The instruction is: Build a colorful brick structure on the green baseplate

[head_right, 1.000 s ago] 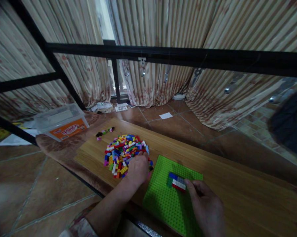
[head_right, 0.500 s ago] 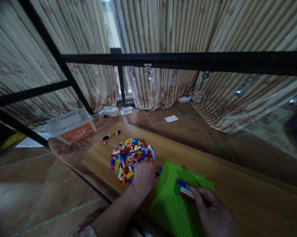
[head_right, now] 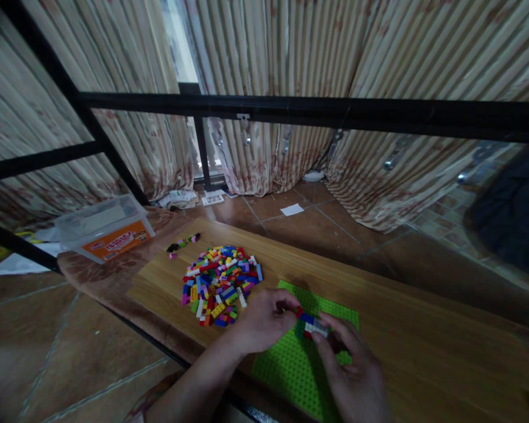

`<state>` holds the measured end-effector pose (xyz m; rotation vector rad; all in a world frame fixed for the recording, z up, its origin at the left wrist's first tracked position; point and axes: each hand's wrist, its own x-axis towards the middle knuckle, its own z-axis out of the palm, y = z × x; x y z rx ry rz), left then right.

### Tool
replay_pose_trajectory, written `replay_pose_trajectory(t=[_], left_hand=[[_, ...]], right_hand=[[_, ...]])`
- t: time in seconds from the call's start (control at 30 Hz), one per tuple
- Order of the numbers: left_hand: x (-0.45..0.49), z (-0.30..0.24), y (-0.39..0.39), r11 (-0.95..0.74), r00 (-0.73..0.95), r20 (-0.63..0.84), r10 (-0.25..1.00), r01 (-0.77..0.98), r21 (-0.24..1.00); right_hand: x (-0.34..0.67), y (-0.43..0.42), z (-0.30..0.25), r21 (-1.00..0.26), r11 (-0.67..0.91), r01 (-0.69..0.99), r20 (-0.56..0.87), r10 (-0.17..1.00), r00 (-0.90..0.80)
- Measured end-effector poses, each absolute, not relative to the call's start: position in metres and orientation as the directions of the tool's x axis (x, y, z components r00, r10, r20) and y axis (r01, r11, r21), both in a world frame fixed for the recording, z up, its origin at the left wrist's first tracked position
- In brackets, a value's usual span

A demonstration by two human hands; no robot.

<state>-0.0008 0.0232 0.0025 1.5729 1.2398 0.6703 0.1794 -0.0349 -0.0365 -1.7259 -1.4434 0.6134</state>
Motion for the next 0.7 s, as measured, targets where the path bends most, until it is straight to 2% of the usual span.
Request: replay_pose_trajectory(t=[0.03, 0.1, 0.17, 0.23, 0.37, 0.5, 0.6, 0.7], left_hand=[[0.004, 0.001, 0.022, 0.074, 0.400, -0.174, 0.900, 0.254, 0.964], [0.011, -0.001, 0.019, 0.223, 0.497, -0.212, 0.842, 0.039, 0.974], [0.015, -0.003, 0.016, 0.348, 0.526, -0.270, 0.806, -0.054, 0.936], [0.015, -0.002, 0.015, 0.427, 0.545, -0.328, 0.772, -0.063, 0.902], [0.013, -0.005, 0.010, 0.433, 0.541, -0.378, 0.751, 0.028, 0.901], [0.007, -0.017, 0.011, 0.313, 0.499, -0.421, 0.757, 0.289, 0.905], [-0.003, -0.027, 0.019, 0.095, 0.406, -0.334, 0.851, 0.505, 0.858], [-0.009, -0.030, 0.026, -0.050, 0.357, -0.214, 0.909, 0.603, 0.797]], right_hand=[[0.177, -0.037, -0.034, -0.819, 0.015, 0.574, 0.129, 0.979, 0.160], [0.175, -0.040, -0.030, -0.839, 0.112, 0.533, 0.160, 0.986, 0.045], [0.175, -0.042, -0.028, -0.862, 0.162, 0.481, 0.181, 0.983, -0.006], [0.177, -0.043, -0.025, -0.880, 0.183, 0.439, 0.186, 0.982, -0.037], [0.181, -0.050, -0.023, -0.896, 0.183, 0.406, 0.165, 0.983, -0.079], [0.192, -0.058, -0.029, -0.863, 0.035, 0.504, -0.017, 0.995, -0.098], [0.203, -0.062, -0.038, -0.805, -0.074, 0.589, -0.114, 0.993, -0.031], [0.207, -0.060, -0.043, -0.774, -0.115, 0.623, -0.111, 0.993, 0.045]])
